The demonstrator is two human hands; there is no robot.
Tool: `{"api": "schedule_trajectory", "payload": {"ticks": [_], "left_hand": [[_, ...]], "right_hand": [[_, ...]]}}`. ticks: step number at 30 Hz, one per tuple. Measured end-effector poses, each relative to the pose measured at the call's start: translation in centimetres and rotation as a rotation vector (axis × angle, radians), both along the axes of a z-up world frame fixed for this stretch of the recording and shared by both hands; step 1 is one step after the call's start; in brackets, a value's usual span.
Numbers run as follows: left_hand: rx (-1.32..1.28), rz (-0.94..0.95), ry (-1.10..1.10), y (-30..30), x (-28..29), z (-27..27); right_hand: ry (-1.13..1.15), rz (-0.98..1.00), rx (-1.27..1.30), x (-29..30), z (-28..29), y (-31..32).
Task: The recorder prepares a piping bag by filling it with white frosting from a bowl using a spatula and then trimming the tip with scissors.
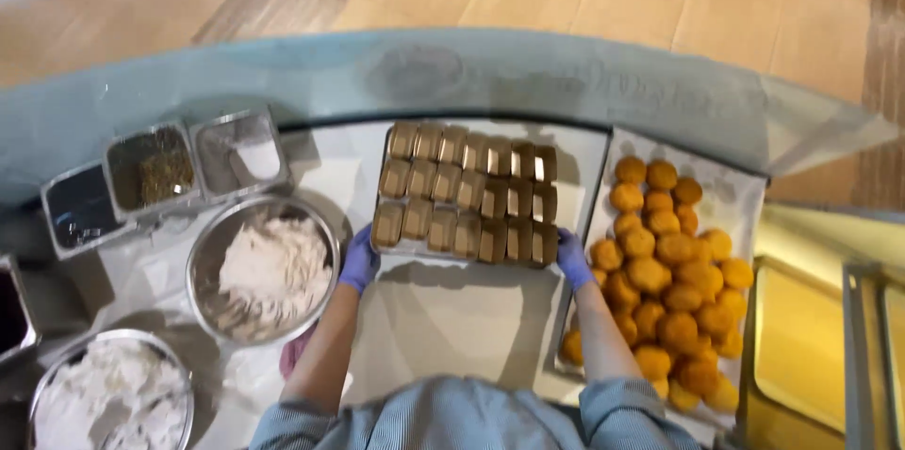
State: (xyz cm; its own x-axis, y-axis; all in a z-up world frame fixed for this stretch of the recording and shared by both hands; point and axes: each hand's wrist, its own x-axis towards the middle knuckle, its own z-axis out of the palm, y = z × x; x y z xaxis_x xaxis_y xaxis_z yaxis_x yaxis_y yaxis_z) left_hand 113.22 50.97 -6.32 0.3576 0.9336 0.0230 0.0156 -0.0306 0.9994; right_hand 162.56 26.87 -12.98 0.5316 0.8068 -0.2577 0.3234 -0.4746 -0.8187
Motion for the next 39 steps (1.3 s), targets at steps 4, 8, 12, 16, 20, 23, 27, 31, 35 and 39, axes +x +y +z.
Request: {"api": "schedule_trajectory", "payload": {"ticks": [4,8,12,16,20,23,27,31,35,39], "left_hand": [[-0.585,0.162,-0.296,2.4,1.6,0.8],[-0.314,0.219,0.068,2.4,1.9,3.9],[-0.185,0.292,0.188,3.0,2.9,5.8],[-0.149,0.237,0.171,3.4,2.3,6.2],[-0.114,0.142,0.109,3.0,2.5,8.8],[-0.087,0.119,0.101,1.7,2.1,11.6],[-0.093,0.095,0.090,-3.0,-0.7,14.8],[-0.182,0.090,0.102,-10.0,-6.3,14.8],[-0.295,0.123,0.161,-14.6,-11.0,13.3],[-0.249,0.095,0.173,-19.4,-15.1,13.9]], "right_hand": [[0.199,-0.106,0.064,-1.9,8.1,2.7],[0.164,-0.219,0.123,-2.8,12.7,4.6],[0.278,-0.237,0.162,-3.1,12.1,4.3],[0.284,-0.185,0.139,-3.6,13.2,4.0],[0.195,-0.149,0.244,-3.6,14.4,3.6],[0.071,-0.126,0.276,-4.4,16.9,1.9],[-0.107,-0.154,0.230,-7.9,22.3,-2.7],[-0.071,-0.183,0.234,-12.8,22.2,-10.5],[-0.093,-0.154,0.262,-16.7,20.5,-15.9],[0.036,-0.187,0.134,-20.9,19.9,-20.3]]}}
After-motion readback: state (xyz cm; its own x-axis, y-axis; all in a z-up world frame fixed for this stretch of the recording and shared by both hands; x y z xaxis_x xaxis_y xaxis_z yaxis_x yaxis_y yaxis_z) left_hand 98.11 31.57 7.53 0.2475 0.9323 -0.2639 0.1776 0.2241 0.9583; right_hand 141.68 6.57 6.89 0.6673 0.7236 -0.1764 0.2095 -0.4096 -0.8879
